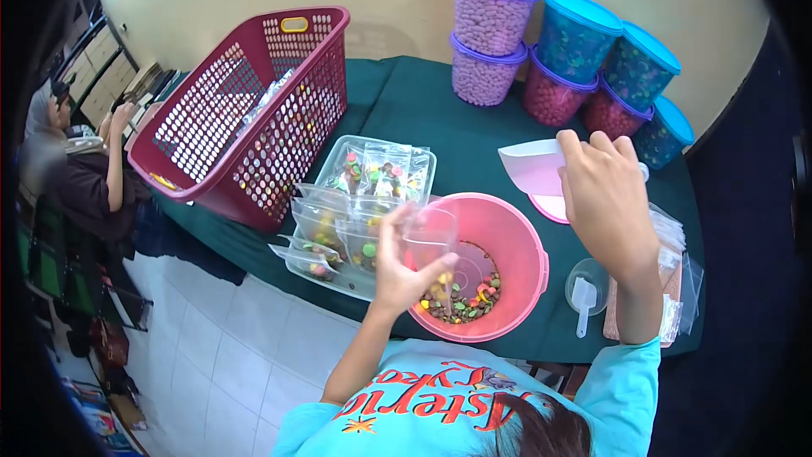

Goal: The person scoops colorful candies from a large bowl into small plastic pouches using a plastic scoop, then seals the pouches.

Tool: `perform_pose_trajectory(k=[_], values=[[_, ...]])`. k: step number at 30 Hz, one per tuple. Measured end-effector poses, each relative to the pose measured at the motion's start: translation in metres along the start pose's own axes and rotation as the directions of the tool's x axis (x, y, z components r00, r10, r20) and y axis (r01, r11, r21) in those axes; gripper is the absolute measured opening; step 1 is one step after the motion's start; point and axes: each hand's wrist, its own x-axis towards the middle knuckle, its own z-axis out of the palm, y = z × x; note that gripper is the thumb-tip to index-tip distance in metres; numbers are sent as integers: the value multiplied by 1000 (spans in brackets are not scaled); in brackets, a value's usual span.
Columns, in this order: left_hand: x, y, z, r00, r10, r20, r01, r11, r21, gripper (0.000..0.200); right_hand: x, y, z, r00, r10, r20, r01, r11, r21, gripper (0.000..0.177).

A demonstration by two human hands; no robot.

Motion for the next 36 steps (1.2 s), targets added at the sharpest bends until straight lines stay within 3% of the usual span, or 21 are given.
perform_pose_trajectory(k=[2, 4, 6, 8, 10, 11, 16, 18, 19, 22, 23, 24, 26, 30, 32, 33, 34, 36], values=[[-1, 13, -11, 979, -22, -204, -79, 878, -472, 85, 0, -7, 26, 996, -61, 69, 63, 998, -26, 22], [-4, 27, -30, 966, -57, -251, -102, 812, -575, 95, -2, -24, 77, 945, -204, 258, 228, 971, -68, 23], [-12, 46, -44, 963, -35, -268, -138, 791, -596, 99, -2, -48, 119, 815, -279, 509, 354, 934, -56, 26], [-21, 49, -58, 960, -6, -279, -174, 767, -617, 102, -6, -69, 158, 755, -328, 568, 437, 897, -63, 20], [-35, 45, -70, 996, -36, -78, -14, 827, -563, 103, -3, -83, 172, 712, -333, 618, 469, 881, -66, 17], [-38, 41, -71, 999, 22, 30, -2, 841, -541, 96, -3, -88, 178, 666, -346, 661, 512, 856, -68, 15], [-61, 21, -64, 969, -137, 203, 225, 827, -515, 92, -9, -99, 207, 649, -334, 683, 496, 867, -47, 16], [-68, 12, -58, 950, -176, 260, 302, 738, -603, 94, -11, -97, 213, 596, -226, 771, 467, 878, -103, 19], [-70, 13, -55, 926, -247, 286, 375, 697, -611, 96, -10, -94, 217, 542, -232, 808, 472, 879, -64, 22], [-67, -7, -54, 910, -206, 359, 373, 784, -497, 97, -16, -91, 218, 468, -281, 838, 353, 929, 115, 24], [-66, -2, -51, 905, -228, 358, 396, 756, -521, 98, -16, -91, 215, 395, -342, 853, 364, 910, 197, 25], [-64, 0, -51, 904, -231, 359, 399, 756, -519, 98, -16, -91, 211, 393, -344, 853, 363, 910, 200, 25], [-60, 1, -52, 885, -278, 373, 445, 740, -504, 99, -13, -91, 205, 220, -415, 883, 380, 870, 314, 26], [-59, -7, -53, 906, -291, 306, 417, 735, -534, 102, 6, -78, 204, 193, -543, 817, 308, 824, 475, 26], [-56, -4, -54, 932, -241, 270, 362, 595, -718, 103, 13, -69, 193, 291, -606, 741, 163, 794, 585, 25], [-54, -8, -57, 951, -113, 287, 306, 456, -835, 100, 15, -66, 190, 287, -618, 732, 177, 785, 594, 25], [-51, -7, -59, 955, -119, 273, 297, 466, -834, 100, 16, -62, 187, 301, -627, 718, 151, 775, 614, 25], [-41, -4, -62, 958, -9, 285, 284, 137, -949, 98, 22, -54, 176, 318, -643, 697, 138, 759, 637, 25]])
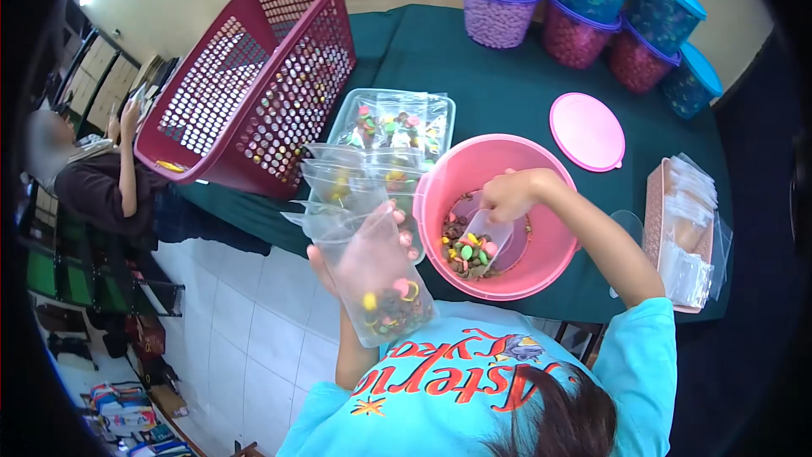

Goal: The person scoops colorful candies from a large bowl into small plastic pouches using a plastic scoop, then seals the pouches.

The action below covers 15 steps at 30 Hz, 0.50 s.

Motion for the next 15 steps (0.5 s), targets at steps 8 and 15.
perform_pose_trajectory(k=[8, 15], values=[[0, 6, 18, 988, 18, -150, 25, 959, 281, 97, -67, 3, -36, 938, -82, -337, 160, 965, 209, 27], [5, -2, 29, 995, 101, -17, -1, 179, 984, 82, -105, -3, -51, 807, 78, -586, 30, 984, 173, 34]])
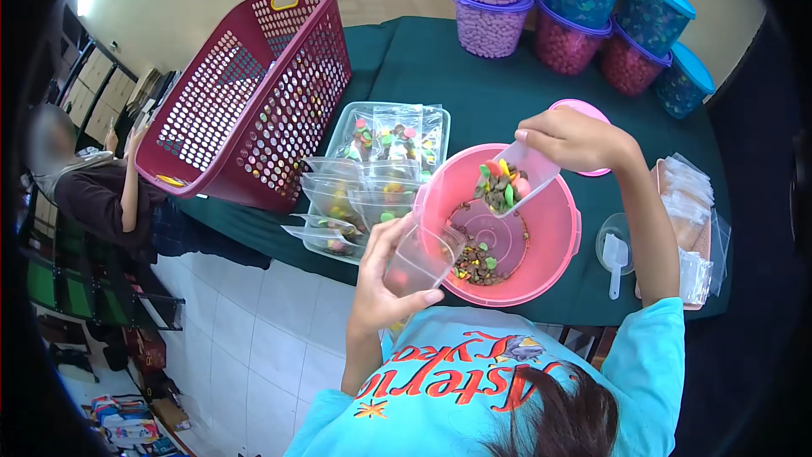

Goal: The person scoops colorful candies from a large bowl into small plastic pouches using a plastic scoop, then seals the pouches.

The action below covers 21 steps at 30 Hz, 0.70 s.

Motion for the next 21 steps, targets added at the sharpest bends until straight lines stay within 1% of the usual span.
perform_pose_trajectory(k=[1, 3, 5, 6, 8, 9, 10, 11, 12, 13, 15, 17, 19, 20, 21], values=[[1, 0, 3, 1000, 0, 3, 0, 1000, -1, 82, -3, -2, -2, 998, -9, -66, 9, 1000, -11, 33], [1, 0, 7, 999, -46, 26, 41, 982, 184, 88, -8, -11, -5, 996, 5, -94, -6, 1000, -7, 32], [4, 5, 12, 999, -31, 32, 23, 978, 207, 86, -12, -20, -6, 989, -27, -143, 11, 994, -111, 31], [5, 7, 14, 999, -24, 39, 14, 972, 233, 86, -14, -24, -4, 989, -23, -144, 7, 994, -111, 31], [7, 10, 17, 999, -16, 48, 4, 967, 254, 86, -18, -35, 3, 988, -67, -140, 26, 962, -272, 29], [8, 11, 19, 998, 12, 66, -31, 955, 295, 85, -19, -40, 7, 988, -63, -140, 23, 962, -273, 29], [10, 12, 21, 996, 41, 85, -67, 940, 335, 84, -21, -47, 12, 990, -86, -114, 45, 945, -324, 26], [10, 14, 23, 995, 43, 86, -69, 941, 332, 84, -23, -52, 16, 990, -107, -86, 68, 925, -373, 24], [10, 15, 27, 997, 15, 72, -40, 935, 352, 85, -23, -55, 21, 987, -95, -131, 23, 883, -469, 24], [10, 16, 30, 998, -11, 56, -11, 929, 371, 85, -24, -56, 22, 987, -94, -133, 20, 882, -472, 24], [10, 15, 34, 998, -11, 54, -10, 929, 370, 86, -25, -59, 23, 976, -186, -111, 107, 857, -504, 22], [11, 16, 35, 997, -24, 78, -5, 936, 353, 87, -26, -61, 26, 973, -183, -144, 87, 858, -505, 21], [13, 15, 34, 997, -9, 73, -18, 936, 353, 88, -26, -60, 27, 961, -201, -189, 53, 807, -589, 20], [13, 17, 33, 994, -6, 108, -34, 930, 367, 88, -27, -60, 25, 960, -203, -191, 53, 805, -591, 20], [14, 18, 32, 990, -4, 142, -51, 923, 380, 88, -28, -59, 22, 961, -208, -184, 76, 833, -548, 21]])
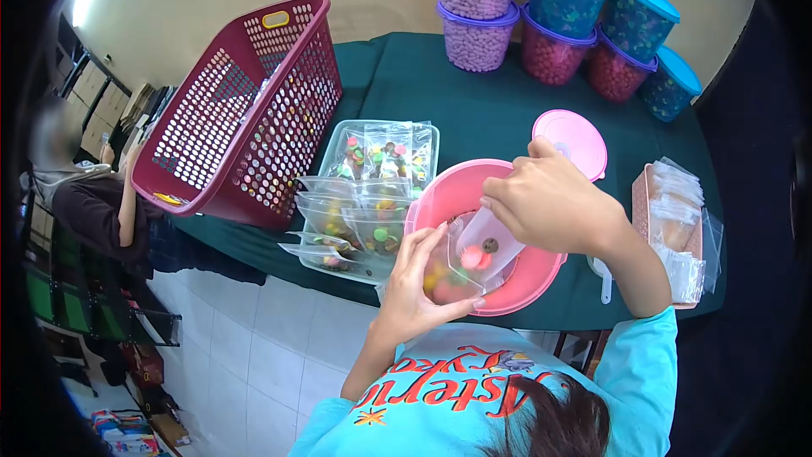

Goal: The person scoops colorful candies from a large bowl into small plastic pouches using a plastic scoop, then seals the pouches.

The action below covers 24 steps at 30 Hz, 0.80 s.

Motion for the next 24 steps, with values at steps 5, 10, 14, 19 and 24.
perform_pose_trajectory(k=[5, 10, 14, 19, 24], values=[[-1, 0, 0, 999, -16, -36, 15, 1000, -26, 89, -5, 19, -8, 996, 87, 5, -85, 967, 240, 24], [-1, -3, 0, 998, 15, -60, -16, 1000, -16, 86, -15, 21, -2, 987, 145, -70, -129, 973, 191, 24], [0, 3, 7, 1000, 15, -12, -14, 1000, 25, 85, -19, 4, -11, 998, 67, -7, -65, 987, 144, 20], [1, 3, 10, 999, 39, -17, -38, 998, 43, 88, -26, 2, -15, 979, 119, -167, -117, 993, 18, 16], [2, 2, 10, 1000, 26, 14, -27, 999, 37, 88, -29, -2, -14, 973, 136, -187, -118, 987, 106, 15]])
